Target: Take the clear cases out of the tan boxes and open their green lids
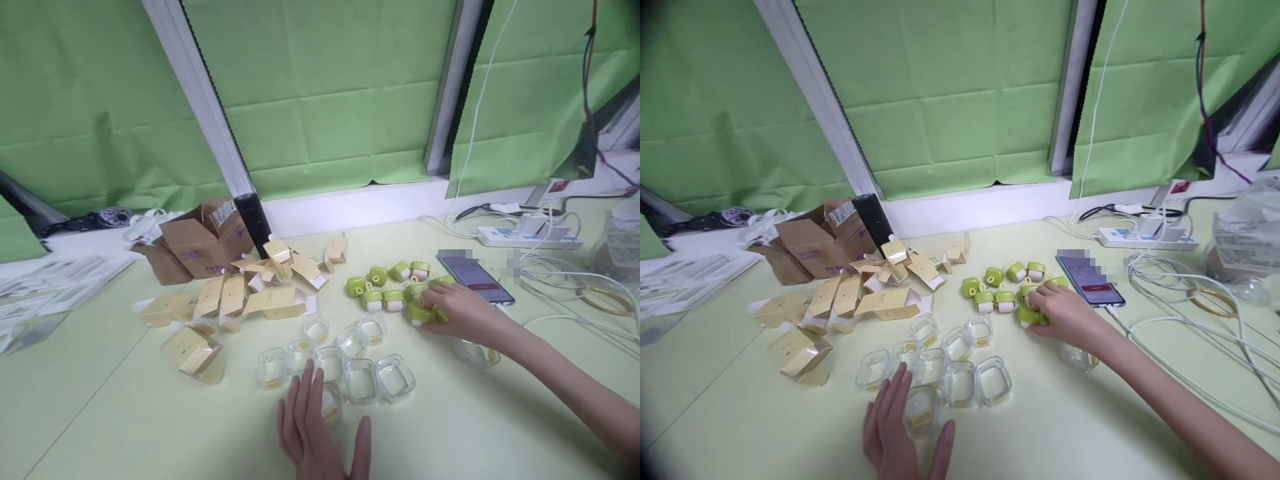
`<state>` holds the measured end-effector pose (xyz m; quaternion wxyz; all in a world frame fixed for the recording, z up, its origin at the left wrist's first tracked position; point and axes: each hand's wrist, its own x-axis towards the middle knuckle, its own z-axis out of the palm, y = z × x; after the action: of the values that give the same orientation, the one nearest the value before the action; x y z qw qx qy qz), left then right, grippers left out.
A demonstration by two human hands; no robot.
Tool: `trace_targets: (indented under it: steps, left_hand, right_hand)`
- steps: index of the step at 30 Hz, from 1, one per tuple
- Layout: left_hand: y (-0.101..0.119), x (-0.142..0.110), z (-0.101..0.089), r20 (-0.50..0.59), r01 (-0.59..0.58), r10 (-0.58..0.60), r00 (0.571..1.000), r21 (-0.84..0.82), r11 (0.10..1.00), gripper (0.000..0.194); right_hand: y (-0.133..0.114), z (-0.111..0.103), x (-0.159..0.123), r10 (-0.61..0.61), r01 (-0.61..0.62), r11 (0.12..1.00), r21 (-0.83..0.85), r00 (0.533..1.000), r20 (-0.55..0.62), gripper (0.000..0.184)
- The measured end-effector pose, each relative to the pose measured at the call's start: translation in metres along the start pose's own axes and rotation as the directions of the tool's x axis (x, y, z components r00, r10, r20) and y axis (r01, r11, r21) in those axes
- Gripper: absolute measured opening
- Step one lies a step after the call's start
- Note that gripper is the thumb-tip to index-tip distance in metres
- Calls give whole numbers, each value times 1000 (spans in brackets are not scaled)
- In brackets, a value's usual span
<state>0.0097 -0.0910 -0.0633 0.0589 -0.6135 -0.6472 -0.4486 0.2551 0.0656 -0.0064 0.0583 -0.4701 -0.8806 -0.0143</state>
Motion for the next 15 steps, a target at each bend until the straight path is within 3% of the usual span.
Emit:
trace_targets:
  steps: [2, 4, 5, 7, 9, 11, 13, 15]
  left_hand:
    - [9, 6, -6, -10, 35, -36, 999, -119, 992, 46]
    - [20, 10, -6, 79, 160, -141, 987, -332, 930, 38]
    - [26, 12, -4, 165, 259, -205, 965, -443, 858, 38]
    - [38, 15, 4, 382, 465, -279, 881, -590, 660, 45]
    - [46, 19, 12, 540, 588, -253, 803, -646, 487, 59]
    - [50, 24, 16, 597, 609, -167, 784, -690, 391, 61]
    - [50, 28, 15, 625, 622, -89, 775, -731, 282, 54]
    - [47, 30, 11, 683, 684, -56, 728, -721, 109, 53]
  right_hand:
    - [-3, -4, -1, 16, -16, 999, 28, 1000, 17, 13]
    - [-10, -12, -4, 43, -46, 986, 158, 999, 18, 15]
    - [-16, -16, -6, 48, -49, 963, 264, 999, 9, 16]
    - [-32, -26, -13, 26, -10, 861, 508, 999, -26, 22]
    - [-51, -34, -20, -25, 63, 717, 694, 998, -65, 42]
    - [-67, -40, -25, -107, 134, 623, 770, 991, -86, 58]
    - [-79, -44, -28, -199, 208, 582, 786, 974, -111, 57]
    - [-86, -47, -27, -267, 287, 565, 773, 951, -158, 48]
